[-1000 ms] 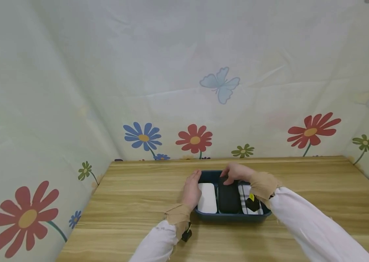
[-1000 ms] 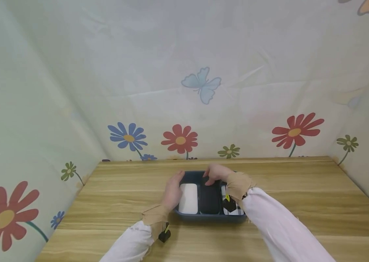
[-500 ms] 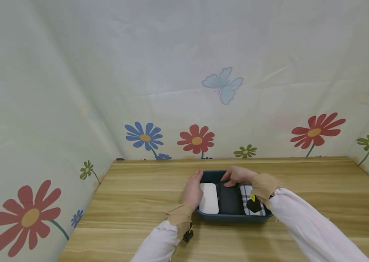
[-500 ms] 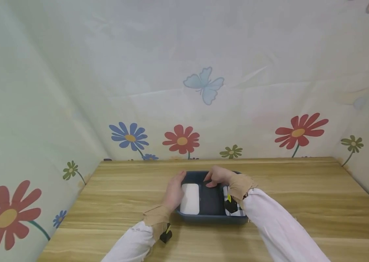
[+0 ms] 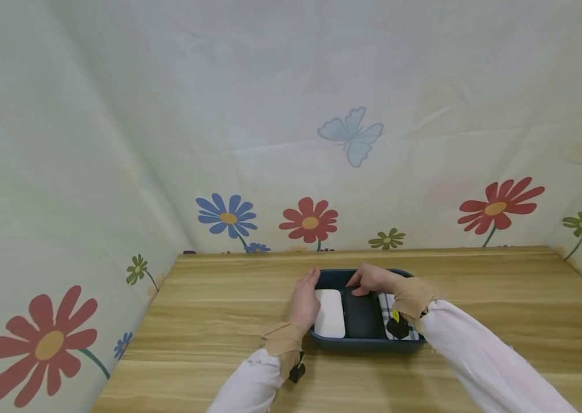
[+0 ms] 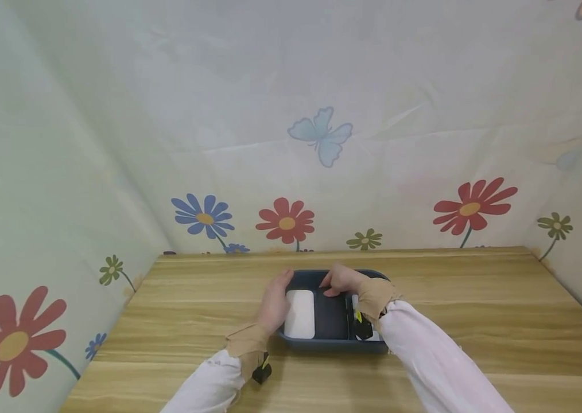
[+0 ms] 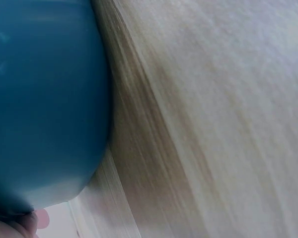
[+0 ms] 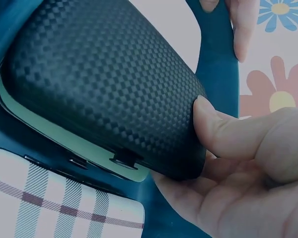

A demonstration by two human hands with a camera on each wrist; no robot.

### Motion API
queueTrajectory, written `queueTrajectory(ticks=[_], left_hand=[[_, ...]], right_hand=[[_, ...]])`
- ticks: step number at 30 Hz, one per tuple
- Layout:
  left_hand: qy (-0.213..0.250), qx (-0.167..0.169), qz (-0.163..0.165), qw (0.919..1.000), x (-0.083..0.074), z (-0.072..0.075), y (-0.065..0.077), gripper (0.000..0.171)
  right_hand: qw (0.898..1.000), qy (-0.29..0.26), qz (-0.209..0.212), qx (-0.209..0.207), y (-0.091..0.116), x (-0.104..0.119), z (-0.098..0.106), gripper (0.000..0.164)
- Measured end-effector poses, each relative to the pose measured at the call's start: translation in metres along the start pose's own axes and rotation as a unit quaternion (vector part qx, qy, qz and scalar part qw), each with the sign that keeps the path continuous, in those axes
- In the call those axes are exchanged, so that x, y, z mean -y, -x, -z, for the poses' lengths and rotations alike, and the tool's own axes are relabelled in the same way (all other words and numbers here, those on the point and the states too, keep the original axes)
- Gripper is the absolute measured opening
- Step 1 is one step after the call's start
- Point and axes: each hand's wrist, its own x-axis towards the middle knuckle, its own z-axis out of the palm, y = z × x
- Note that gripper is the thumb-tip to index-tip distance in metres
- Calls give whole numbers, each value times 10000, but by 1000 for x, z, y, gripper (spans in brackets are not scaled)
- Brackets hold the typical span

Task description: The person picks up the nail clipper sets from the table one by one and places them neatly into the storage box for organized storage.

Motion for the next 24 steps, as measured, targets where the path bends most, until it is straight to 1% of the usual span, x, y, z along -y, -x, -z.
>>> queueTrajectory(ticks=[1,3,4,5,6,9,10,12,13,15,16,18,20,22,24], left_hand=[[-6,9,1,10000,0,0,0,56],[-16,7,-7,10000,0,0,0,55],[-27,-4,-8,10000,1,0,0,55],[-28,-19,-12,10000,1,0,0,55],[-22,-26,-12,10000,0,0,0,55],[7,-6,9,10000,0,0,0,55],[5,20,31,10000,0,0,0,56],[3,35,40,10000,0,-1,0,56],[-3,37,39,10000,0,-1,0,56],[-20,45,55,10000,0,-2,0,56],[-19,41,55,10000,0,-2,0,56],[-14,19,43,10000,0,-2,0,54],[4,29,57,10000,0,-2,0,54],[16,15,40,10000,-1,-1,1,54],[21,22,48,10000,-1,-1,1,54]], right_hand=[[9999,70,-126,-29,-2,-3,-1,25],[9997,189,-174,-52,-1,-3,-2,25],[9998,147,-138,-62,1,0,-2,25],[9996,165,-212,-63,4,8,-2,25],[9997,205,-124,-67,5,11,-2,24],[9991,231,-312,-178,16,40,-3,24],[9987,342,-310,-194,24,54,-4,23],[9977,500,-369,-257,27,62,-5,23],[9964,643,-460,-322,31,70,-7,24],[9953,854,-310,-336,26,57,-8,23],[9943,956,-320,-350,22,47,-8,23],[9929,1042,-447,-356,8,22,-8,23],[9929,1071,-365,-357,-4,-4,-7,22],[9911,1120,-603,-395,-9,-9,-9,24],[9916,1075,-558,-448,-9,-12,-9,23]])
